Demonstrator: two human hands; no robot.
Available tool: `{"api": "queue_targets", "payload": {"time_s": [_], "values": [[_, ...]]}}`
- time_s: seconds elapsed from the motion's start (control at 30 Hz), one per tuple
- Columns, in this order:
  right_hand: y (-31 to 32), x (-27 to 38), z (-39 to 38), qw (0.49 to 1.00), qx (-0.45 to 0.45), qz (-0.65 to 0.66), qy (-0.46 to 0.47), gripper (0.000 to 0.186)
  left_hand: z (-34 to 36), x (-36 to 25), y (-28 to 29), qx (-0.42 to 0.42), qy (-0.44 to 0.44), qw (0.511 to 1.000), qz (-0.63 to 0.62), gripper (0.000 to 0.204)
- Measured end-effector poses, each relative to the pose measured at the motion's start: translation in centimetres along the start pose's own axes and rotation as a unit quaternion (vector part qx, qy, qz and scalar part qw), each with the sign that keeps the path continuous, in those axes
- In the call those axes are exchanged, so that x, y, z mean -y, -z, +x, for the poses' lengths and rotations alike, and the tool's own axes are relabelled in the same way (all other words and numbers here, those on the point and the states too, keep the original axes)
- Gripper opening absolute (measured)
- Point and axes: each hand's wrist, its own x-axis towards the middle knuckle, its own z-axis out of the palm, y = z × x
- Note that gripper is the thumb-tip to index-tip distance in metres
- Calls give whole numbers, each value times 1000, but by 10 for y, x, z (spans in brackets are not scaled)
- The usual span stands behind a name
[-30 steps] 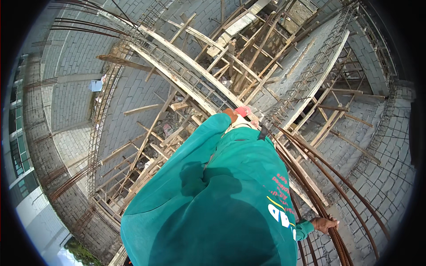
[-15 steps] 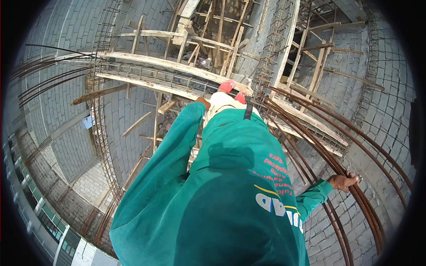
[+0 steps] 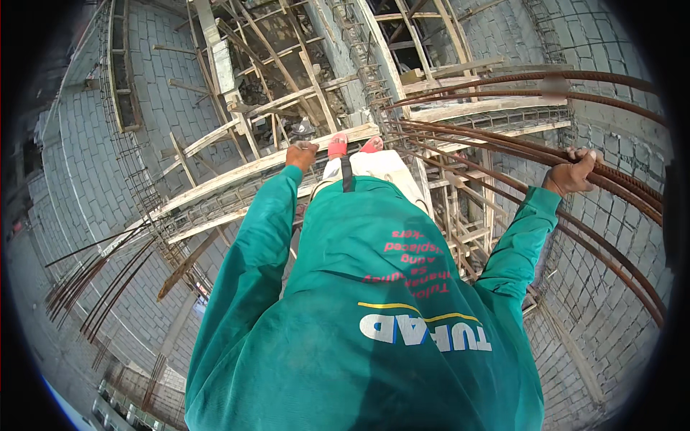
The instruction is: Installing and securing wooden formwork for a concrete beam using a hammer and tape measure.
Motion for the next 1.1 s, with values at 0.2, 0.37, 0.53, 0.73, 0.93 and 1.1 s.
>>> {"api": "queue_targets", "payload": {"time_s": [0.2,0.37,0.53,0.73,0.93,1.1], "values": [[-12,22,-23,999,-31,-18,-39,21,-78,-246,-55,140,-251,958,11,88],[4,30,-39,999,20,-21,-16,24,-184,-409,-104,240,-560,781,134,105],[-2,41,-42,999,2,-5,-43,25,-134,-436,-247,287,-534,772,191,108],[-10,15,-25,989,45,-116,85,27,-168,-414,-348,341,-524,744,234,112],[2,13,-27,999,36,-18,-12,31,-243,-435,-274,422,-564,664,251,117],[-3,1,-44,997,27,-62,36,48,-291,-449,-320,421,-588,650,235,109]]}}
